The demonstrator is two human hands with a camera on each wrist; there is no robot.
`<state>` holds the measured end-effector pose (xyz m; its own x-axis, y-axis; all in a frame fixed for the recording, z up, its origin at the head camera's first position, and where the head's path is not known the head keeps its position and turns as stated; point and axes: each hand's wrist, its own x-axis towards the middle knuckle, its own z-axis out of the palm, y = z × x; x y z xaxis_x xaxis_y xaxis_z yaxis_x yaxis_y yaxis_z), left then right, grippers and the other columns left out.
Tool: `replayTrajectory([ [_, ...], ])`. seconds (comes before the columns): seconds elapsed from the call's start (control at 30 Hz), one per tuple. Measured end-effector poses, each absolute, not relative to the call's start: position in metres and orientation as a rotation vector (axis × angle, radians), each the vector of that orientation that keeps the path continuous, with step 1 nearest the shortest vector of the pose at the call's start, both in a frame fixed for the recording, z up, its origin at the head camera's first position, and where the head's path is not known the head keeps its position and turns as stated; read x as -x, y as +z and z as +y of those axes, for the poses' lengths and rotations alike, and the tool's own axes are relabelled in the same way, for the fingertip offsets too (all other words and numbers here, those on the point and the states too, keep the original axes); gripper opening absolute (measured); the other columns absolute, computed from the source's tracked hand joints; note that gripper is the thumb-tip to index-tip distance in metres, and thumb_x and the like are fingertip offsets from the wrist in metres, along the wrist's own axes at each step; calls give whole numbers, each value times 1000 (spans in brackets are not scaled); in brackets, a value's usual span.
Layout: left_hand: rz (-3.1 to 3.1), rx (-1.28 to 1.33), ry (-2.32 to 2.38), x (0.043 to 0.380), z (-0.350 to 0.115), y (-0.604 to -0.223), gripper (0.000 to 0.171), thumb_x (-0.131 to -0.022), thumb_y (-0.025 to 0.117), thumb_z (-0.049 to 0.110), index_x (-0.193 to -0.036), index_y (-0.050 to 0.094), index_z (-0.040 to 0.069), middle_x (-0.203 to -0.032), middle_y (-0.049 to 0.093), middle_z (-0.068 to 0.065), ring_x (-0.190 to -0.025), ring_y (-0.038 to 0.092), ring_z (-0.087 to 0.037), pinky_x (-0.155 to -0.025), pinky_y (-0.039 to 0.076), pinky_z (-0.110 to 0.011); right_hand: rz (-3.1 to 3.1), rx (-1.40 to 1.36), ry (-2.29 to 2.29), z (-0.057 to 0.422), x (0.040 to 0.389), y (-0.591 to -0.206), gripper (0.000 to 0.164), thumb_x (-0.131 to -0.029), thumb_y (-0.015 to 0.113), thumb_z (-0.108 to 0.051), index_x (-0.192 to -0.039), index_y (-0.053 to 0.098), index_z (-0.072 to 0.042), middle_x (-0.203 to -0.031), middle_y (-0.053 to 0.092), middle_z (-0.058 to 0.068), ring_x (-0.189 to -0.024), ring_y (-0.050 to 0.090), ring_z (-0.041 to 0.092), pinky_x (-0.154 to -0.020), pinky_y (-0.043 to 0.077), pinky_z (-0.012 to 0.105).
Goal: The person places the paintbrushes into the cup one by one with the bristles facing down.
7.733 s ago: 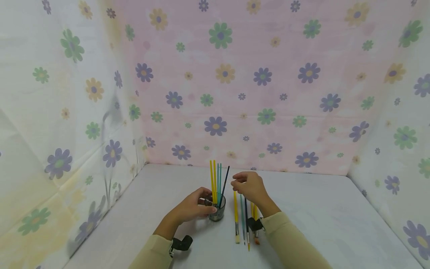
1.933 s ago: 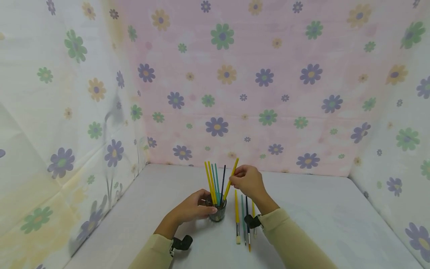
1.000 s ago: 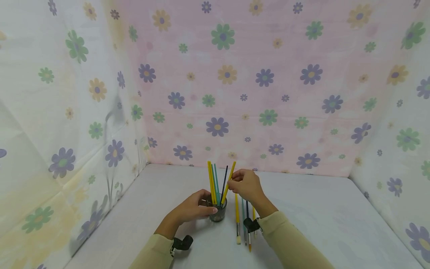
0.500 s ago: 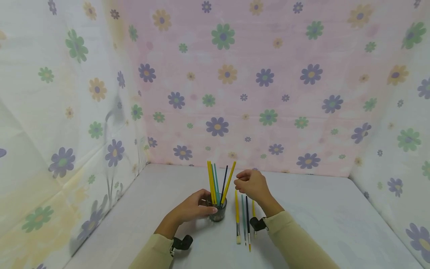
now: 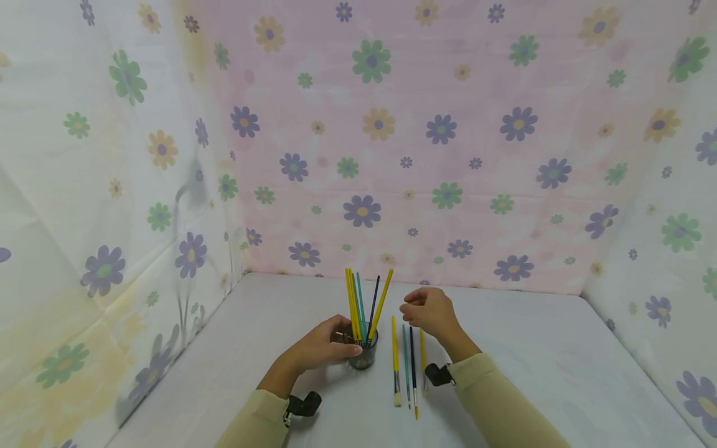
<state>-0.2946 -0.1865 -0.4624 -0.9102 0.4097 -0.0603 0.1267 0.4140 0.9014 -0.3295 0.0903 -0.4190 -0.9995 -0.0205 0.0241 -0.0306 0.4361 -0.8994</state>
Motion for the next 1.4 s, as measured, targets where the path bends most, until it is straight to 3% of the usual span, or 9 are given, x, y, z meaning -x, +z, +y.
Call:
replayTrajectory([
  [0.7, 2390, -475, 1500, 294, -186, -461, 58, -90, 81, 35, -134, 55, 9, -122, 65, -8, -113, 63, -22, -89, 62, -39, -2803, 191, 1599, 111, 338, -442, 24, -90, 82, -20, -105, 72, -5, -95, 74, 10, -77, 74, 21, -67, 63, 30],
  [1.4, 2375, -464, 1516, 295, -186, -463, 59, -89, 82, 35, -134, 55, 9, -122, 65, -7, -112, 63, -22, -89, 62, -39, -3065, 318, 1313, 124, 337, -454, 31, -81, 90, -22, -91, 67, -4, -76, 70, 10, -62, 65, 18, -56, 56, 26],
])
